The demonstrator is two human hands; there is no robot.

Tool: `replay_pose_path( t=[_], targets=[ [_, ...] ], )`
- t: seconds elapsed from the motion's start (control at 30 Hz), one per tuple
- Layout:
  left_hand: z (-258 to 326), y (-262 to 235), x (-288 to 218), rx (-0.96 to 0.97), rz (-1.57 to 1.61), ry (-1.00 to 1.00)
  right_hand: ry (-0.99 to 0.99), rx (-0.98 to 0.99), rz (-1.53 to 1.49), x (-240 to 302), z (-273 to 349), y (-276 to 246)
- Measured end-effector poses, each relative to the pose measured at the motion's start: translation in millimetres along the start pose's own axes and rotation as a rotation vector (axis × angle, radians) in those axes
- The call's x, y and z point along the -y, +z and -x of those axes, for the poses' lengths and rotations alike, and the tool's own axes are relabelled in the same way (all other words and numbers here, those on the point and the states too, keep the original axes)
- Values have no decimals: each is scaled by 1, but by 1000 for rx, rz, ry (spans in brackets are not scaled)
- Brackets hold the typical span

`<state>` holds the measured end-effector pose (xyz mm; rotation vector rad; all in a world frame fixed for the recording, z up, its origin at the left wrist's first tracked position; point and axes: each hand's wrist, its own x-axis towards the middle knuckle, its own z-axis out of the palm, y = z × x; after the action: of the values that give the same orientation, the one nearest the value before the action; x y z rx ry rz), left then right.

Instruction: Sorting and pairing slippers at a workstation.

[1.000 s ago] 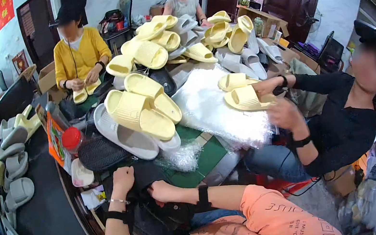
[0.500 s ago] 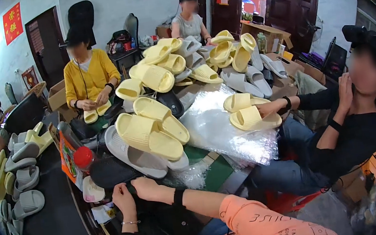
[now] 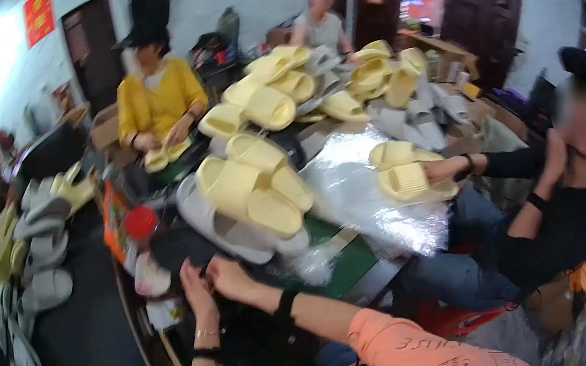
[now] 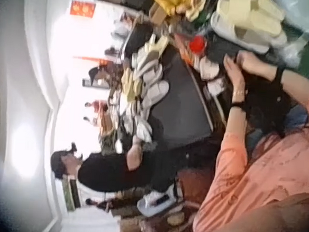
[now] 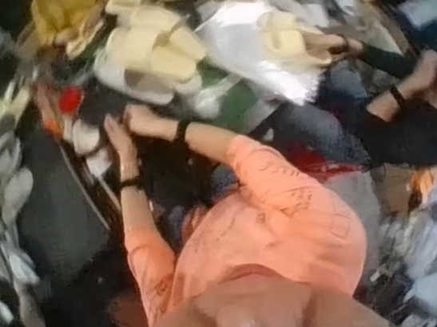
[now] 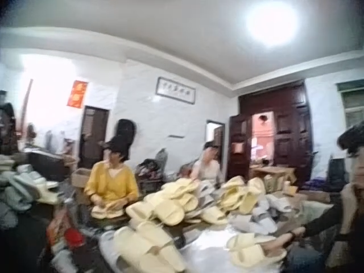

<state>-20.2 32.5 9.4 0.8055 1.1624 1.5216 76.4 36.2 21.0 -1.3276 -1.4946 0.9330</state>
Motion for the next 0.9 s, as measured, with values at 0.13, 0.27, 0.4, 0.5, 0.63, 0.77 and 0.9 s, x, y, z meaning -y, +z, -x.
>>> replay_pose_path(
  t=[0.13,0.27,0.4,0.5,0.63,0.77,0.9],
  targets=[
    [-14,16,14,139,33,61,-155,1,56,-1,2,-18],
    [-17,5,28,185,54,116,-127,147,-3,-10,2,-11],
    [-12,-3,23,136,-29,173,-98,147,-34,-3,9,-1],
    [-11,-3,22,160,-18,97,-83,96,-55,-13,6,0],
    [-8,-4,22,212,-276,136,-92,-19,-90,-17,6,-4],
    [0,3,11,216,-618,185,-38,-138,-216,-24,3,-8],
    [-5,-2,14,201,-510,204,-13,-81,-219,-19,3,-8]
  ],
)
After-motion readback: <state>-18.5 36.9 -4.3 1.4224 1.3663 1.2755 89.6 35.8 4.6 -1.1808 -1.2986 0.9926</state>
